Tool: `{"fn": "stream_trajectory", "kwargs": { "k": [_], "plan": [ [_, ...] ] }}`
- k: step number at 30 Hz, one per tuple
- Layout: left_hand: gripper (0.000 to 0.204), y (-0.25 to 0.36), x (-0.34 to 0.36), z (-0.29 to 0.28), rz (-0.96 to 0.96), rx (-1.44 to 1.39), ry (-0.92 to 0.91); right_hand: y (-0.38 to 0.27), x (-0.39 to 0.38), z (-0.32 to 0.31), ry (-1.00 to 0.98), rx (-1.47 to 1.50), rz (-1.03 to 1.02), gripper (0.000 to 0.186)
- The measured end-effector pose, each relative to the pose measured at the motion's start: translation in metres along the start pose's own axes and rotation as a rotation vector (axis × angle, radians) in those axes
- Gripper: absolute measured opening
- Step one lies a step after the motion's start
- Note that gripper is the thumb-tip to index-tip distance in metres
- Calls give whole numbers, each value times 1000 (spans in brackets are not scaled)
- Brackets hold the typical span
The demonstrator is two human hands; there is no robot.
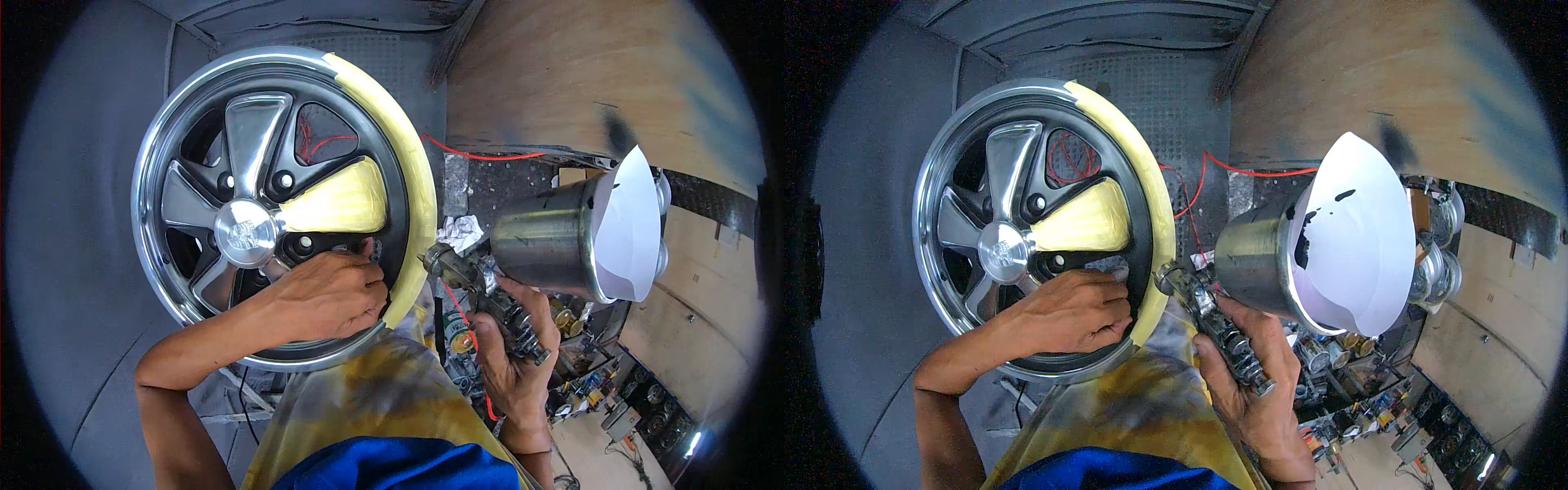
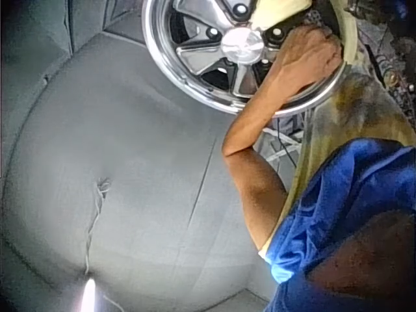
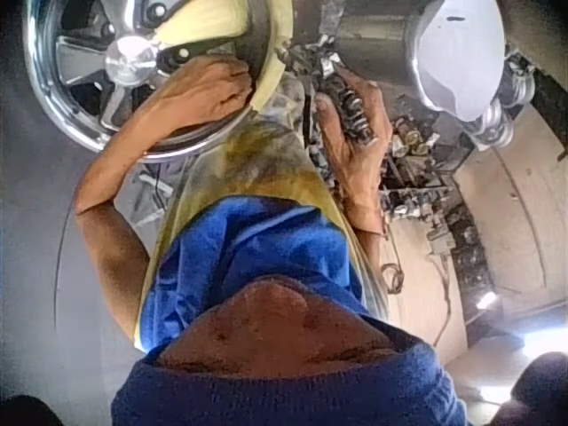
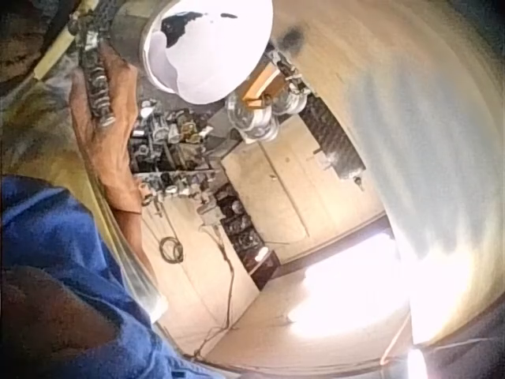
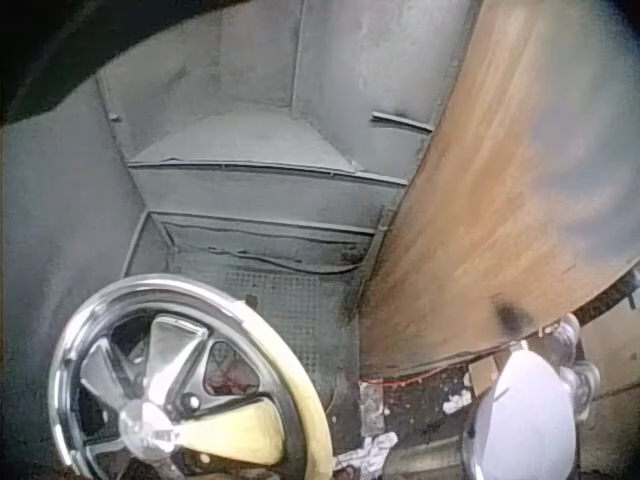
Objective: The recorder mixes black paint into a spray gun and then cleans/details a car wheel with a sponge.
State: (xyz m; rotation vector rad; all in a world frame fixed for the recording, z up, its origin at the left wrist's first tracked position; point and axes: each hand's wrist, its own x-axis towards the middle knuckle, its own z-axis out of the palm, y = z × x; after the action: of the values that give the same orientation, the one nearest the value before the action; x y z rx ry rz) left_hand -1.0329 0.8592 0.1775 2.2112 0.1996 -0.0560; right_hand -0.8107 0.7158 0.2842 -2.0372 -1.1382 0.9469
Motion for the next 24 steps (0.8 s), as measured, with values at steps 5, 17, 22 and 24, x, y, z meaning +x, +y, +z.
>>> {"fn": "stream_trajectory", "kwargs": {
  "k": [5, 17, 22, 24],
  "plan": [
    [21, 0, 0, -1, -7, 4, -4, 4, -7, 1, -42, 12, 35, 42],
    [20, 1, 0, -1, -10, 14, -14, 3, 3, 3, -17, 23, 2, 43],
    [21, 1, -1, -1, 1, 16, 6, 0, 5, 5, 10, 65, 35, 44],
    [20, 1, -1, 2, 6, 4, 32, -1, 6, 6, 17, 68, 32, 43]
  ]
}}
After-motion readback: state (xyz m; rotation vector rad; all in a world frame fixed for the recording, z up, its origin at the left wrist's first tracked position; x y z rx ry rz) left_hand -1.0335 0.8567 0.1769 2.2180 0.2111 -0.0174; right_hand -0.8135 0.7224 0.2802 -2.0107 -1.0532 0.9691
